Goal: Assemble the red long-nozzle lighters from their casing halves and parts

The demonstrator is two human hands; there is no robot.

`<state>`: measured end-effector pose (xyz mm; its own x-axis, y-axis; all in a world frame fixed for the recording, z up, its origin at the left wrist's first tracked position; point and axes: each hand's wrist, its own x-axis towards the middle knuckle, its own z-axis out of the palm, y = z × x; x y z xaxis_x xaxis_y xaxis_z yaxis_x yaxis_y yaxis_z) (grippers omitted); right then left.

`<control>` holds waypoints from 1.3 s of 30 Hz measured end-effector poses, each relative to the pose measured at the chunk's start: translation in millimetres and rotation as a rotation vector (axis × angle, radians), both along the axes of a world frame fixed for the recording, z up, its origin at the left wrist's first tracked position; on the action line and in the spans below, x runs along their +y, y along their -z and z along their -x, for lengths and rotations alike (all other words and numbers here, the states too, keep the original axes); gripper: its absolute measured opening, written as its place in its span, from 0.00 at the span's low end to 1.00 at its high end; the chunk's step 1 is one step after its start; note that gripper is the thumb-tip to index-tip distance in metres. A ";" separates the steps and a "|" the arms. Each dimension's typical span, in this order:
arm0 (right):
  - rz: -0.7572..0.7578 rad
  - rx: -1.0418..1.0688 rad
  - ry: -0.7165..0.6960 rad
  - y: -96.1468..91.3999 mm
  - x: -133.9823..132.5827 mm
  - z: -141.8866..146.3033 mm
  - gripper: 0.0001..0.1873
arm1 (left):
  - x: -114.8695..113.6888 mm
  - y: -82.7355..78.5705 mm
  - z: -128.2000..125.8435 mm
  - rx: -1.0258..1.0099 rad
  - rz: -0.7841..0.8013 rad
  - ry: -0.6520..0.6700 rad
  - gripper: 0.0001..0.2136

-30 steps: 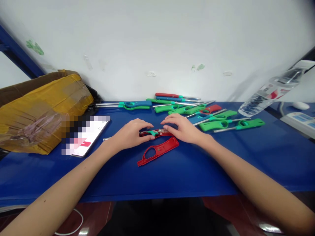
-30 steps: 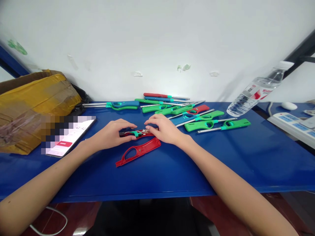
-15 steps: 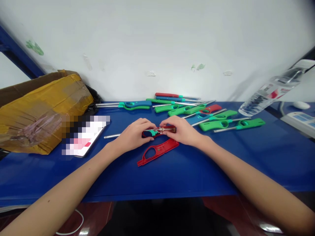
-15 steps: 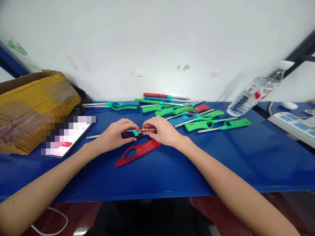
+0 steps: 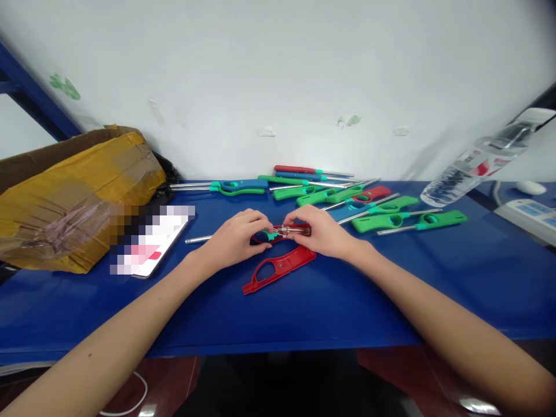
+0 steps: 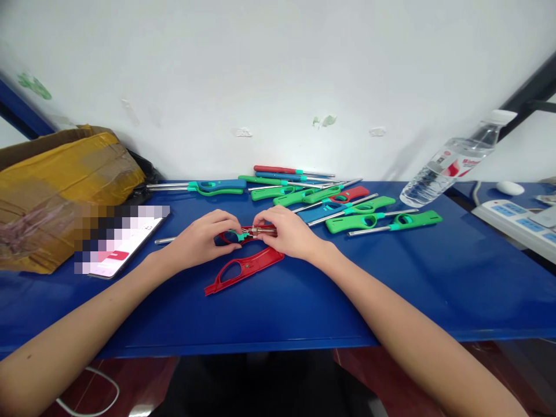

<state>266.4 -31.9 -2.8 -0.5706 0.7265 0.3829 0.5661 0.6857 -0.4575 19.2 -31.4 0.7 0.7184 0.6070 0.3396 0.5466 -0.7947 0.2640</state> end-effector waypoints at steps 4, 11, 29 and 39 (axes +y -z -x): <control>-0.003 -0.003 0.000 -0.2 -0.5 -0.1 0.10 | 1.0 0.8 -0.4 0.018 -0.046 0.014 0.07; -0.005 -0.049 0.000 0.1 1.1 -0.4 0.07 | 5.6 6.4 1.7 -0.013 -0.096 0.050 0.08; -0.023 -0.028 0.001 5.5 4.8 -2.4 0.08 | 9.4 11.6 3.4 -0.049 -0.034 0.047 0.09; -0.090 -0.067 -0.018 4.2 5.2 -2.2 0.07 | 7.0 8.8 1.4 -0.055 -0.034 0.041 0.08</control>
